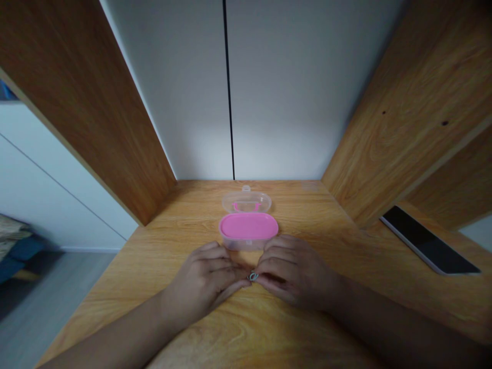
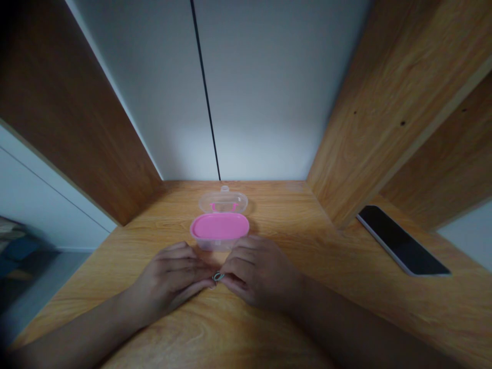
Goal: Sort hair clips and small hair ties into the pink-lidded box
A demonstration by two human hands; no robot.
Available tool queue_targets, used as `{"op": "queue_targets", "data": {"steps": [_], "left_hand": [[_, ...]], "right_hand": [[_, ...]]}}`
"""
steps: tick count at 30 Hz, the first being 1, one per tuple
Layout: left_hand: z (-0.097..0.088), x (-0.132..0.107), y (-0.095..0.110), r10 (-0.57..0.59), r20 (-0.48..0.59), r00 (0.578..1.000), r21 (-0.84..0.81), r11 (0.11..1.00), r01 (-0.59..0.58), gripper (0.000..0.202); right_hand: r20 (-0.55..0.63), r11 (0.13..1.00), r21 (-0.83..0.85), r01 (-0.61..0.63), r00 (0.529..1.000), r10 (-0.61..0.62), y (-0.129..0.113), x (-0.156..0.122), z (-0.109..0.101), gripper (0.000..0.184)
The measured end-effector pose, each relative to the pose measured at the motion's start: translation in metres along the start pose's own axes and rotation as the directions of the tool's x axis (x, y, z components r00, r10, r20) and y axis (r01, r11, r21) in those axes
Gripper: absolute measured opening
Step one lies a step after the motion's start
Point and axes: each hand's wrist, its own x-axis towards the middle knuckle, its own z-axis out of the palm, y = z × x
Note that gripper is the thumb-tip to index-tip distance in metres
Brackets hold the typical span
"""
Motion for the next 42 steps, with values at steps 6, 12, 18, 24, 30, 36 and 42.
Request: {"op": "queue_targets", "data": {"steps": [6, 12, 18, 24, 30, 36, 42], "left_hand": [[-0.0005, 0.0015, 0.0008, 0.026, -0.006, 1.0, -0.012, 1.0, -0.026, 0.016], [0.0008, 0.0015, 0.0005, 0.041, -0.031, 0.999, -0.025, 0.999, -0.042, 0.017], [-0.0009, 0.0037, 0.0038, 0.073, -0.039, 0.997, -0.007, 0.997, -0.073, 0.014], [-0.0028, 0.007, 0.0065, 0.076, -0.032, 0.997, 0.002, 0.997, -0.076, 0.01], [-0.0029, 0.0044, 0.0058, 0.066, -0.032, 0.997, -0.001, 0.998, -0.066, 0.016], [-0.0039, 0.0035, 0.0053, 0.046, -0.051, 0.998, 0.004, 0.999, -0.046, 0.017], [-0.0035, 0.0003, 0.0024, 0.039, -0.042, 0.998, 0.001, 0.999, -0.039, 0.022]], "right_hand": [[0.008, 1.0, -0.009, 0.023, 1.0, -0.023, 0.001, -0.0009, -0.0003, 0.009], [0.011, 0.999, -0.02, 0.037, 0.999, -0.036, 0.0024, -0.0009, 0.0003, 0.01], [0.002, 0.999, -0.021, 0.049, 0.999, -0.049, 0.0025, -0.0014, 0.0013, 0.009], [0.01, 0.998, -0.023, 0.051, 0.999, -0.051, 0.0017, -0.002, 0.0009, 0.008], [-0.021, 0.997, -0.026, 0.075, 0.997, -0.075, 0.0025, -0.0016, 0.0013, 0.005], [-0.046, 0.995, -0.02, 0.1, 0.994, -0.101, 0.0019, 0.0001, -0.0002, 0.005], [-0.065, 0.996, -0.003, 0.089, 0.994, -0.089, 0.0007, 0.0005, -0.0018, 0.005]]}}
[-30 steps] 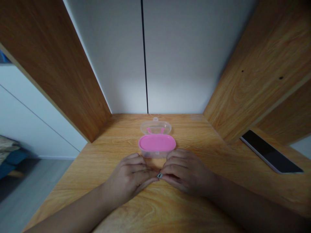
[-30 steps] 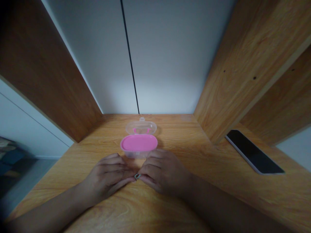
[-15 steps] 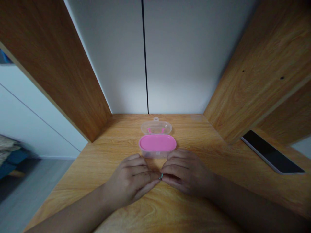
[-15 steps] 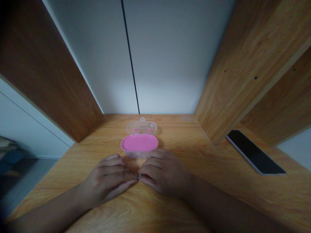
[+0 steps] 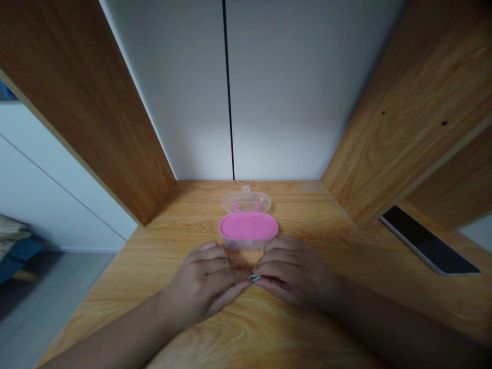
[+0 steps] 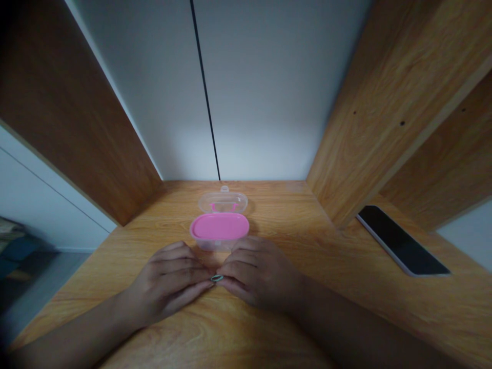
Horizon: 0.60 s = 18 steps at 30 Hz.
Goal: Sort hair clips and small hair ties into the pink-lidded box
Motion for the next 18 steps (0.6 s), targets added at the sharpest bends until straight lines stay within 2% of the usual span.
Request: {"op": "queue_targets", "data": {"steps": [6, 12, 18], "left_hand": [[-0.0007, 0.001, 0.0011, -0.015, 0.013, 1.0, -0.003, 1.0, 0.015, 0.017], [0.0004, 0.0021, -0.0001, -0.051, -0.011, 0.999, -0.029, 0.998, 0.051, 0.017], [0.0013, 0.0006, -0.0005, -0.066, -0.033, 0.997, -0.06, 0.996, 0.064, 0.017]], "right_hand": [[-0.028, 1.0, -0.005, 0.018, 0.999, -0.019, -0.0014, 0.0009, 0.0, 0.006], [-0.085, 0.999, -0.023, 0.038, 0.996, -0.04, -0.0003, -0.0018, -0.0003, 0.02], [-0.109, 0.993, 0.034, 0.111, 0.988, -0.107, -0.0003, 0.0029, -0.0046, 0.011]]}}
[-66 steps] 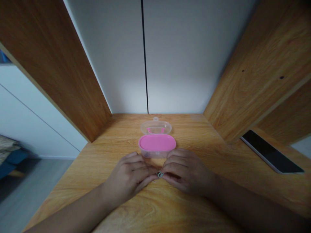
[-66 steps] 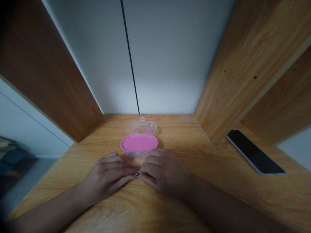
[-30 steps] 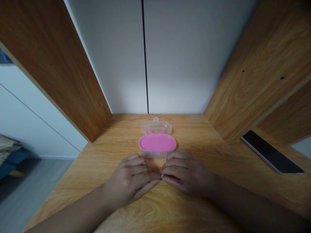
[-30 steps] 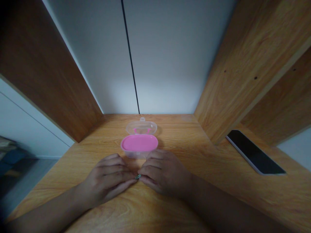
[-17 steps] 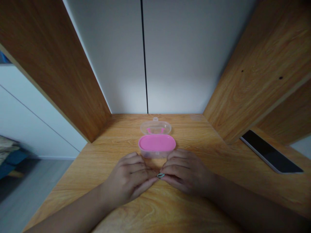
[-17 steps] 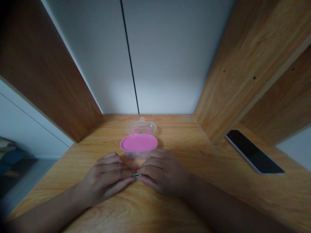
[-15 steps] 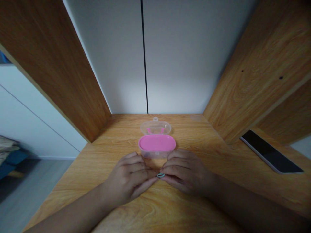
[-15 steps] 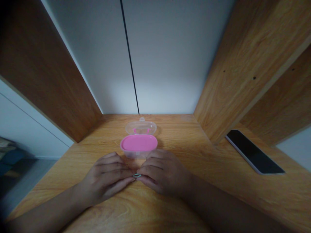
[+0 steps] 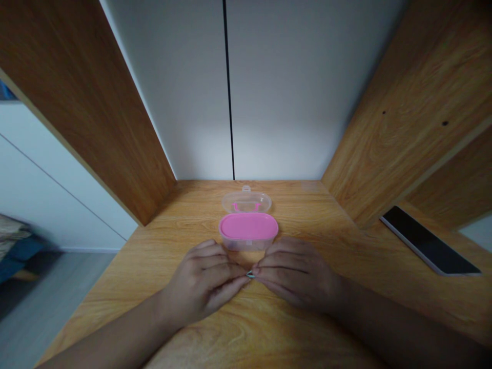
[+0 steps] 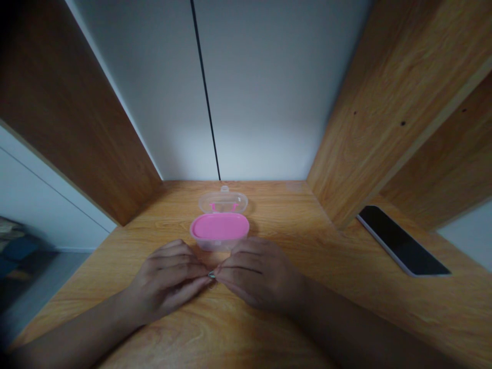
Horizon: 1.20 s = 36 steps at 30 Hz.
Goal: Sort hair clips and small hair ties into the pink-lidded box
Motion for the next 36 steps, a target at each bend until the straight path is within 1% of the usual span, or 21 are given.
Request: {"op": "queue_targets", "data": {"steps": [5, 10, 16, 21, 25, 30, 33, 36], "left_hand": [[0.0, 0.0027, 0.0015, 0.012, -0.01, 1.0, 0.008, 1.0, -0.012, 0.015], [0.0011, 0.0007, -0.0005, 0.029, -0.026, 0.999, 0.037, 0.999, -0.028, 0.022], [-0.0004, -0.0014, -0.0022, 0.057, 0.01, 0.998, 0.014, 0.998, -0.057, 0.023], [-0.0017, 0.0016, 0.0013, 0.029, 0.015, 0.999, -0.008, 1.0, -0.029, 0.018], [-0.0022, 0.0028, 0.0027, 0.016, 0.008, 1.0, -0.023, 1.0, -0.016, 0.014], [-0.0031, 0.0033, 0.0028, 0.0, 0.018, 1.0, -0.066, 0.998, 0.001, 0.012], [-0.003, 0.0038, 0.0033, -0.024, 0.027, 0.999, -0.114, 0.993, 0.027, 0.013], [-0.0027, 0.0045, 0.004, -0.037, 0.03, 0.999, -0.135, 0.99, 0.041, 0.013]], "right_hand": [[0.004, 1.0, 0.003, 0.001, 1.0, -0.001, -0.0002, -0.0004, 0.0006, 0.009], [0.031, 0.999, -0.03, -0.016, 0.999, 0.017, 0.001, -0.0036, 0.0025, 0.009], [0.049, 1.0, 0.001, -0.018, 0.999, 0.018, 0.0, -0.0027, 0.0025, 0.009], [0.015, 1.0, 0.022, -0.001, 1.0, 0.001, -0.0008, -0.0015, 0.0018, 0.014], [0.038, 0.999, 0.046, -0.004, 0.999, 0.002, -0.0001, -0.0011, 0.0007, 0.015], [0.066, 1.0, 0.016, 0.007, 0.998, -0.008, -0.0023, 0.0012, -0.0023, 0.014], [0.067, 1.0, 0.007, 0.022, 0.998, -0.022, -0.0047, 0.0039, -0.0046, 0.012], [0.057, 0.998, 0.036, 0.045, 0.997, -0.047, -0.006, 0.0062, -0.0066, 0.014]]}}
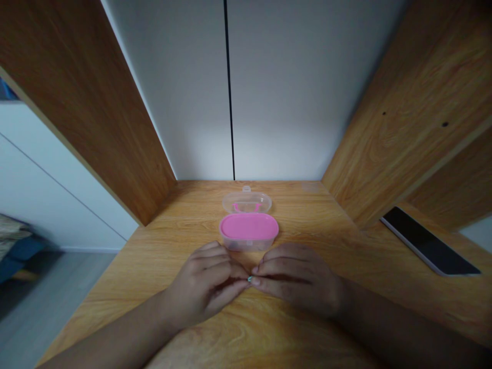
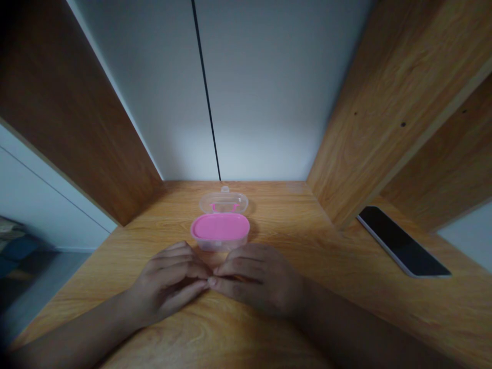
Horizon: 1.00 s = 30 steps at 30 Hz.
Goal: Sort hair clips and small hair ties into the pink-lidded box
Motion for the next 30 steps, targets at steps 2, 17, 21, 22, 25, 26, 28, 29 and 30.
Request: {"op": "queue_targets", "data": {"steps": [2, 17, 21, 22, 25, 26, 28, 29, 30], "left_hand": [[0.0, 0.0, 0.0, 0.0, 0.004, 1.0, -0.013, 1.0, 0.0, 0.012], [0.002, -0.001, -0.001, -0.019, 0.029, 0.999, -0.035, 0.999, 0.02, 0.008], [0.002, -0.001, -0.002, -0.024, 0.032, 0.999, -0.016, 1.0, 0.024, 0.01], [0.002, -0.001, -0.002, -0.023, 0.028, 0.999, -0.01, 1.0, 0.023, 0.01], [0.001, -0.001, -0.003, -0.02, 0.02, 1.0, 0.001, 1.0, 0.02, 0.012], [0.001, -0.001, -0.003, -0.019, 0.019, 1.0, 0.003, 1.0, 0.019, 0.012], [0.001, -0.001, -0.002, -0.021, 0.024, 0.999, 0.005, 1.0, 0.021, 0.012], [0.001, -0.001, -0.002, -0.025, 0.029, 0.999, 0.004, 1.0, 0.025, 0.011], [0.001, -0.001, -0.002, -0.029, 0.033, 0.999, 0.002, 1.0, 0.029, 0.01]], "right_hand": [[-0.003, 1.0, 0.021, -0.001, 1.0, 0.001, 0.0, 0.001, -0.001, 0.016], [0.006, 1.0, -0.006, -0.013, 1.0, 0.013, 0.002, -0.005, 0.006, 0.017], [-0.025, 0.999, 0.051, -0.01, 1.0, 0.011, 0.005, -0.005, 0.01, 0.015], [-0.033, 0.998, 0.057, -0.011, 0.999, 0.013, 0.006, -0.005, 0.011, 0.015], [-0.044, 0.998, 0.052, -0.019, 0.999, 0.022, 0.007, -0.005, 0.011, 0.013], [-0.041, 0.999, 0.049, -0.023, 0.999, 0.025, 0.006, -0.005, 0.011, 0.012], [-0.031, 0.998, 0.051, -0.028, 0.999, 0.03, 0.006, -0.004, 0.01, 0.011], [-0.027, 0.998, 0.052, -0.032, 0.999, 0.034, 0.005, -0.003, 0.009, 0.011], [-0.026, 0.998, 0.053, -0.035, 0.999, 0.036, 0.005, -0.003, 0.009, 0.011]]}}
